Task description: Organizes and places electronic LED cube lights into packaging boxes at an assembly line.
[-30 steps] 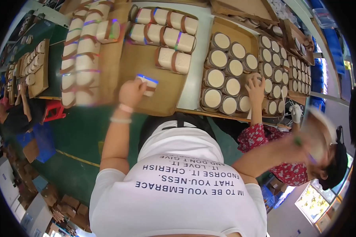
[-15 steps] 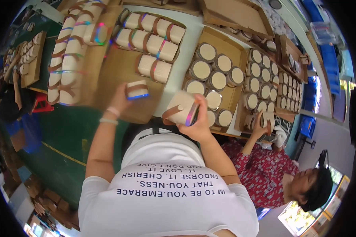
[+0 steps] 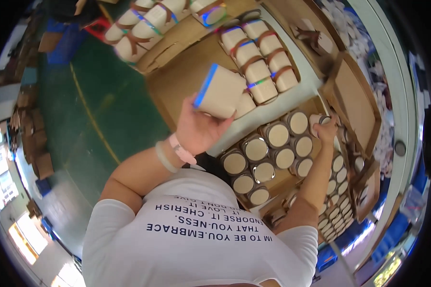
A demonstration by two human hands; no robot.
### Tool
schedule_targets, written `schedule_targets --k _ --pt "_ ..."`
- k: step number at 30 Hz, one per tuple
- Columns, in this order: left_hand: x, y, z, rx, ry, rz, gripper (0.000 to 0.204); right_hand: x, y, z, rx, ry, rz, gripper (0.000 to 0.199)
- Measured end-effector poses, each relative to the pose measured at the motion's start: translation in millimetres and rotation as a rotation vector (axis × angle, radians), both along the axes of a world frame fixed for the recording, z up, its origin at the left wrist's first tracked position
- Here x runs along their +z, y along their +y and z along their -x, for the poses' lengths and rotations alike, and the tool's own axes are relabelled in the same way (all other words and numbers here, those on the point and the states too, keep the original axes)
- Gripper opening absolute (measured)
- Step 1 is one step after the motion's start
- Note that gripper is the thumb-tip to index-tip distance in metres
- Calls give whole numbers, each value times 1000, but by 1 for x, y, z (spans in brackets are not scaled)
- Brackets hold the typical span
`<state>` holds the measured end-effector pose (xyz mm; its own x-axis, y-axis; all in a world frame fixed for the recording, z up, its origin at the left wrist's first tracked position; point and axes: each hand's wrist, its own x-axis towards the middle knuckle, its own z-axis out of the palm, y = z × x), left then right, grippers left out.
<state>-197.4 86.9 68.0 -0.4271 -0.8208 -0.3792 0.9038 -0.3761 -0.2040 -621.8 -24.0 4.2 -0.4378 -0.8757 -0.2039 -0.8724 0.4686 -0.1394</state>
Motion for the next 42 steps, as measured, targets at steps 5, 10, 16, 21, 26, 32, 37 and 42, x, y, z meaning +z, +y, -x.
schedule_targets --k 5,10,16,21,26,32,37,42 --pt "10 5 1 -9 -185 -29 63 -21 -35 6 636 -2 18 86" --pt "18 21 0 -132 -537 56 64 -29 -22 -7 538 53 72 85" --pt "1 24 13 199 -1464 483 74 33 70 -186 323 -1196 141 90" --pt "13 23 21 191 -2245 798 86 67 128 -273 86 -2010 72 97" --pt "10 19 -6 -118 -1904 1421 80 69 124 -267 -332 -1968 470 81" --pt "-21 -12 -124 -552 -2037 1061 81 126 164 -208 414 290 821 89" --pt "-65 -96 -171 -190 -2185 985 82 243 225 -203 -102 216 1994 46" --pt "-81 -209 -143 125 -2441 1060 80 234 252 -280 9 373 2019 14"
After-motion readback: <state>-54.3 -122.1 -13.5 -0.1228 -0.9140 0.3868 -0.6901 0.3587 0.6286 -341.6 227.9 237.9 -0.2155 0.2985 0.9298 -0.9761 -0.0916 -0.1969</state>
